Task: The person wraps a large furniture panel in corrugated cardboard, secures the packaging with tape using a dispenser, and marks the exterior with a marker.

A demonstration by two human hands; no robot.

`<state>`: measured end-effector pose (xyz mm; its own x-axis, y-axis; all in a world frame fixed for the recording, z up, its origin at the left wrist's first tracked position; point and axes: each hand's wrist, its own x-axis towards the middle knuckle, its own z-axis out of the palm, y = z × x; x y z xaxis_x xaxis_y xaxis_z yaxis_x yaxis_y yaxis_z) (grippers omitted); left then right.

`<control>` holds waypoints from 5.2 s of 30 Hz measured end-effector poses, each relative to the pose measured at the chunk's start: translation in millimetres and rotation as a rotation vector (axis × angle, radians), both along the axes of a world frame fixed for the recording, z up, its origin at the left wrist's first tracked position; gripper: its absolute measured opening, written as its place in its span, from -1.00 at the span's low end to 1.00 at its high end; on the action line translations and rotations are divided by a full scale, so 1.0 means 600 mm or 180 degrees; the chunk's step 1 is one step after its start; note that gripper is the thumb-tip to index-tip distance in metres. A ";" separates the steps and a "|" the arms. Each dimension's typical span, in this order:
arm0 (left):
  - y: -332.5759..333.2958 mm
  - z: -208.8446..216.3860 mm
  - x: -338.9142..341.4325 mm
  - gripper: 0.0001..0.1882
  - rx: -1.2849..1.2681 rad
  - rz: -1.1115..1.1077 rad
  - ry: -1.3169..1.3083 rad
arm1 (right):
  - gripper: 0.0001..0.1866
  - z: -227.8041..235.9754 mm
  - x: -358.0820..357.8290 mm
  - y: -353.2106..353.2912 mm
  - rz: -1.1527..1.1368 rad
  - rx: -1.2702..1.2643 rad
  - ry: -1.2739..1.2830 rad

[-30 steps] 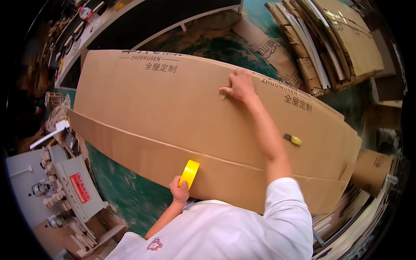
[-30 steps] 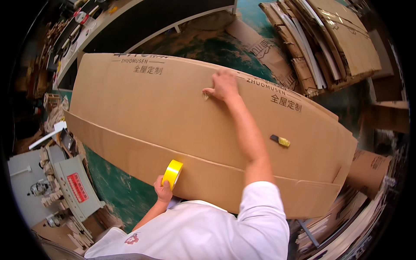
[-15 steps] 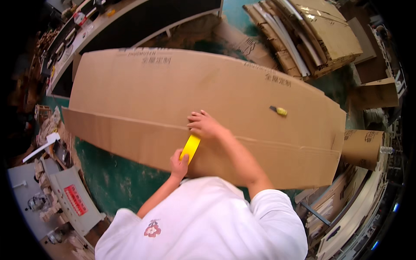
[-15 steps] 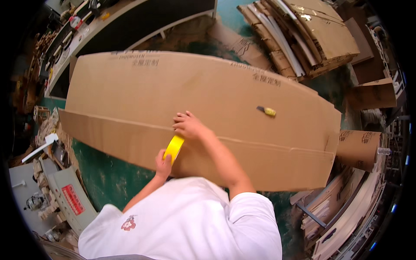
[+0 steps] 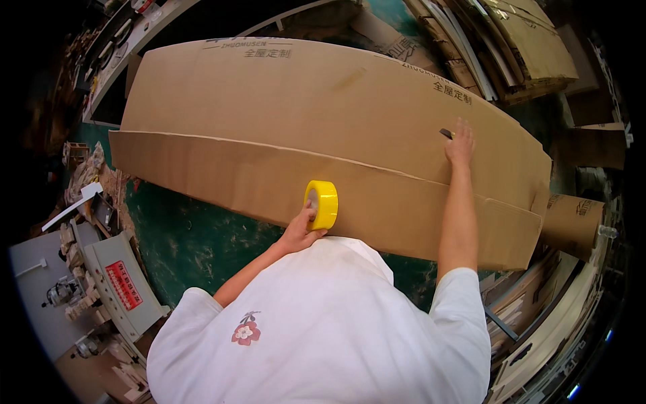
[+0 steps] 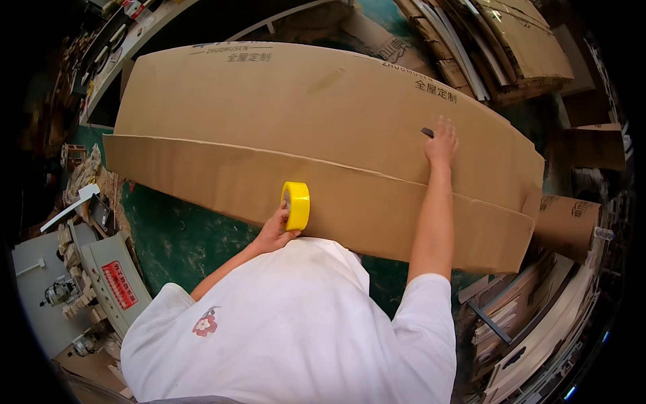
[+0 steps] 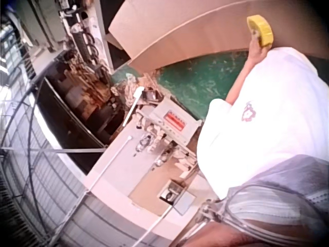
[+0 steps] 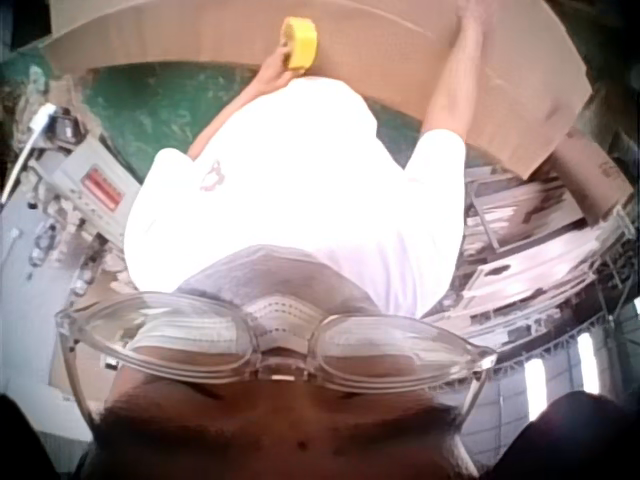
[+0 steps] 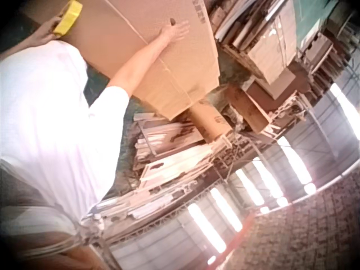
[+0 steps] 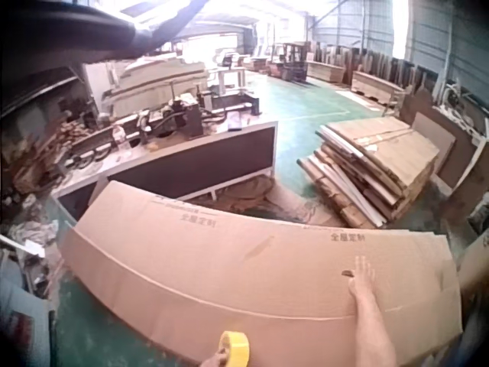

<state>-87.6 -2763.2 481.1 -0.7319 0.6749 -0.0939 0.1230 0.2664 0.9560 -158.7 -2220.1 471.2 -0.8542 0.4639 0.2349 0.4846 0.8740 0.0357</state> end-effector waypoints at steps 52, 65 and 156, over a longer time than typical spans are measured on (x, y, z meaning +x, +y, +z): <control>0.088 -0.037 -0.006 -0.56 -0.0626 -0.0075 0.2332 | -0.59 0.029 0.105 -0.426 -0.1533 -0.3122 0.0981; 0.044 0.013 -0.059 -0.67 0.0250 -0.0498 0.1527 | -0.31 0.201 0.059 -0.445 0.3239 -0.3115 -0.0641; 0.033 0.046 -0.021 0.00 -0.1942 -0.1640 0.2742 | -0.28 -0.139 0.387 -0.756 -0.2384 -0.3255 0.0520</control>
<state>-100.4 -2743.4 508.7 -0.3652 0.9242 -0.1112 0.8938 0.3816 0.2356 73.7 -2673.6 387.5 -0.3018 0.8481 -0.4354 0.8036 -0.0194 -0.5948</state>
